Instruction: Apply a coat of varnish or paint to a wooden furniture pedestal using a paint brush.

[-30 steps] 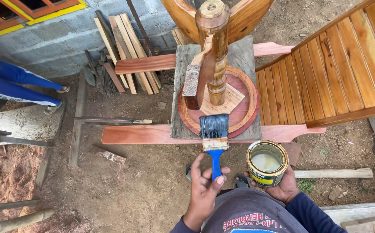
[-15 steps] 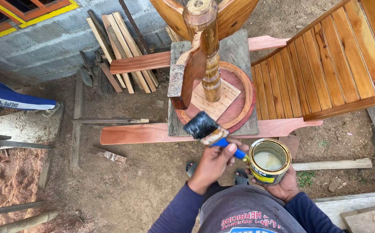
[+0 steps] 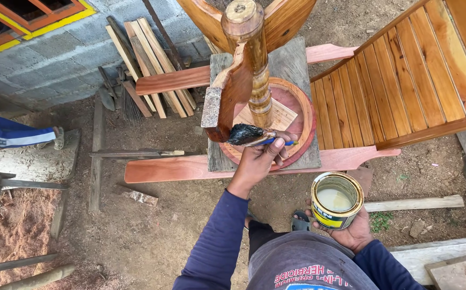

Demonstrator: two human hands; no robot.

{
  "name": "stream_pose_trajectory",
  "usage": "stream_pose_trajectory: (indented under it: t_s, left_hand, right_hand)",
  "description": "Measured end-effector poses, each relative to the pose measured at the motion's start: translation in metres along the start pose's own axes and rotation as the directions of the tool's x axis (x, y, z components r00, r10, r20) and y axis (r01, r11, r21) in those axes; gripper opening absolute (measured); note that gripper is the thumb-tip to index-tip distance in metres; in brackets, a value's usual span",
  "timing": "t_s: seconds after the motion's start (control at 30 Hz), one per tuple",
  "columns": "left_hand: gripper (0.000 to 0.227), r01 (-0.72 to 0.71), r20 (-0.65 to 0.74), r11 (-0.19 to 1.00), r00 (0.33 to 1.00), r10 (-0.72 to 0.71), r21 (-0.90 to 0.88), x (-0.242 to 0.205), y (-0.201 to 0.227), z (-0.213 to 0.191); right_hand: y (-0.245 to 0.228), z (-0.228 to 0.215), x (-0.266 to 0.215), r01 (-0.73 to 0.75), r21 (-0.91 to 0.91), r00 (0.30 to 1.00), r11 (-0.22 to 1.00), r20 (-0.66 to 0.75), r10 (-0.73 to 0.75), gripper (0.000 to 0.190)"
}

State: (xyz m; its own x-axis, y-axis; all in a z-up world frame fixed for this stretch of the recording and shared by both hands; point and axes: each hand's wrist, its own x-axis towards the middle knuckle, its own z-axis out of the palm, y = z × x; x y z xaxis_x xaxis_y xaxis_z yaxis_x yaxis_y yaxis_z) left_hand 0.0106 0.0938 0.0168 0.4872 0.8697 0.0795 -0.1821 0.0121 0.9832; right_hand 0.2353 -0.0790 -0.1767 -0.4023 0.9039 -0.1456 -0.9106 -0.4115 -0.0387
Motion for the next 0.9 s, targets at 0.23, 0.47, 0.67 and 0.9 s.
stream_pose_trajectory:
  t_s: [0.23, 0.47, 0.67, 0.9]
  left_hand:
    - [0.034, 0.034, -0.028, 0.996, 0.999, -0.032, 0.084, 0.024, -0.006, -0.02]
    - [0.033, 0.176, -0.09, 0.982, 0.981, -0.17, 0.067, 0.007, -0.013, -0.033]
    - [0.027, 0.353, -0.105, 0.927, 0.934, -0.341, 0.127, -0.027, -0.031, -0.053]
    - [0.024, 0.268, -0.087, 0.889, 0.963, -0.254, 0.372, -0.009, 0.001, -0.068]
  right_hand:
    - [-0.001, 0.001, 0.004, -0.032, -0.01, 0.999, 0.999, -0.029, 0.032, 0.085]
    - [-0.001, 0.001, 0.004, -0.018, 0.008, 1.0, 1.0, 0.001, 0.018, 0.085]
    - [-0.002, -0.002, 0.005, -0.007, 0.004, 0.999, 1.0, -0.046, 0.008, 0.087]
    - [0.0, -0.01, 0.007, -0.035, 0.003, 0.994, 0.999, -0.104, 0.035, 0.088]
